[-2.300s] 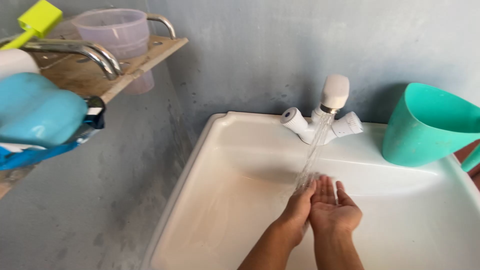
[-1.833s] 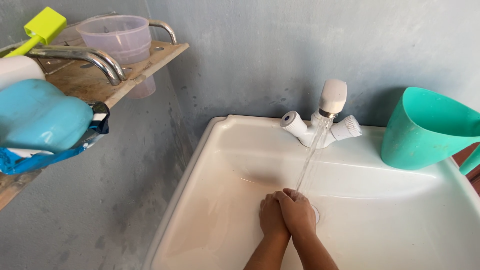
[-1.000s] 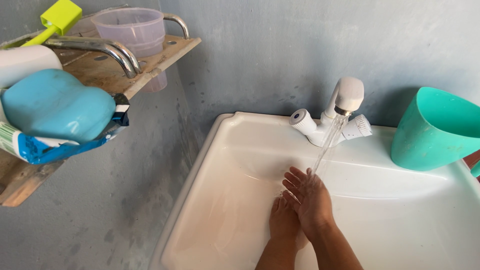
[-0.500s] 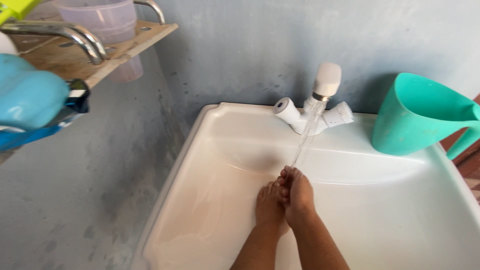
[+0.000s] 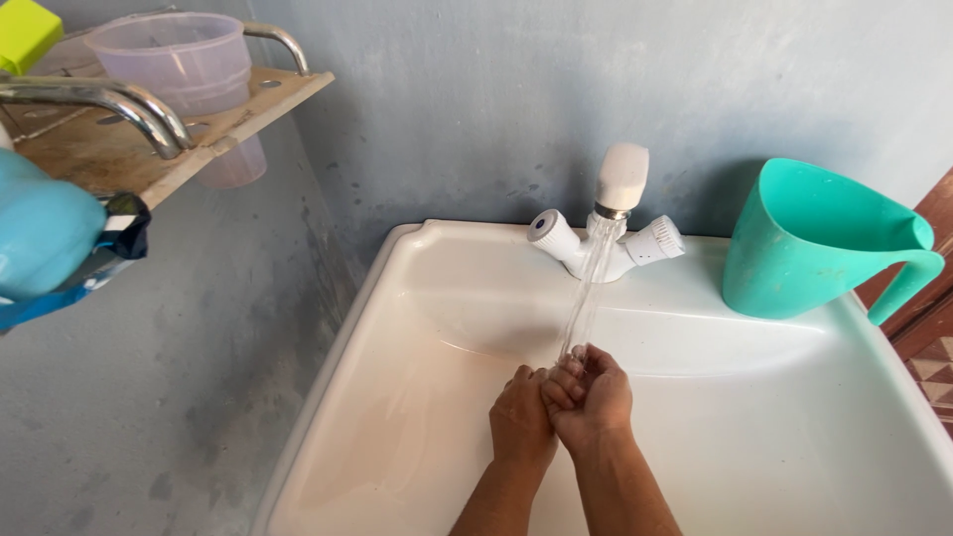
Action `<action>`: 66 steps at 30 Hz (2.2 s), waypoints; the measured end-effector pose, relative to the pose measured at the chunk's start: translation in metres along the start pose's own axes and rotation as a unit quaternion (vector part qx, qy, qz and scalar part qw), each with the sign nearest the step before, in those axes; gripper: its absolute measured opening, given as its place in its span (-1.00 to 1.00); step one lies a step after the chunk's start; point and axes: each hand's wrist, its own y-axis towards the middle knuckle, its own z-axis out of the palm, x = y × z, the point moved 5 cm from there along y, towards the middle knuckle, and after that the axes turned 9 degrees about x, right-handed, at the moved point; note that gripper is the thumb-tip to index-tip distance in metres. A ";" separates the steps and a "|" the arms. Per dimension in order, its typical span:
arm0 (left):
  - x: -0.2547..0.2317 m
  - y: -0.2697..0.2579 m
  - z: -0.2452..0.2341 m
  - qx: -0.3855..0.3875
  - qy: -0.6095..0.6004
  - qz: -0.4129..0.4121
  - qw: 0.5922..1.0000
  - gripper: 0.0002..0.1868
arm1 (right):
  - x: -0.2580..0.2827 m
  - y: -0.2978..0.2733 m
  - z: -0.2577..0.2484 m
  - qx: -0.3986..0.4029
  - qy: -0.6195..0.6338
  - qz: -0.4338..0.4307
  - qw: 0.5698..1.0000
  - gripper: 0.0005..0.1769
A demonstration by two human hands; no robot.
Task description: The recorder washes their hands at a bathroom sink and fills a plastic mug with water.
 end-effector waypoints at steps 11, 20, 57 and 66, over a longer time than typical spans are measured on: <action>0.027 0.008 0.038 0.199 0.184 -0.050 0.961 -0.82 | -0.008 -0.025 0.038 0.071 -0.341 0.057 0.936 -0.67; -0.014 -0.003 -0.010 0.224 0.267 -0.081 0.934 -0.45 | -0.012 -0.014 0.031 -0.005 -0.713 -0.048 0.699 -0.54; 0.014 -0.038 -0.011 0.398 0.325 -0.028 0.857 -0.30 | -0.022 -0.030 -0.055 0.001 -0.958 0.121 0.260 -0.24; -0.037 -0.119 -0.059 0.494 0.330 -0.147 0.791 -0.19 | 0.010 -0.138 -0.056 -0.048 -0.925 0.283 0.247 0.14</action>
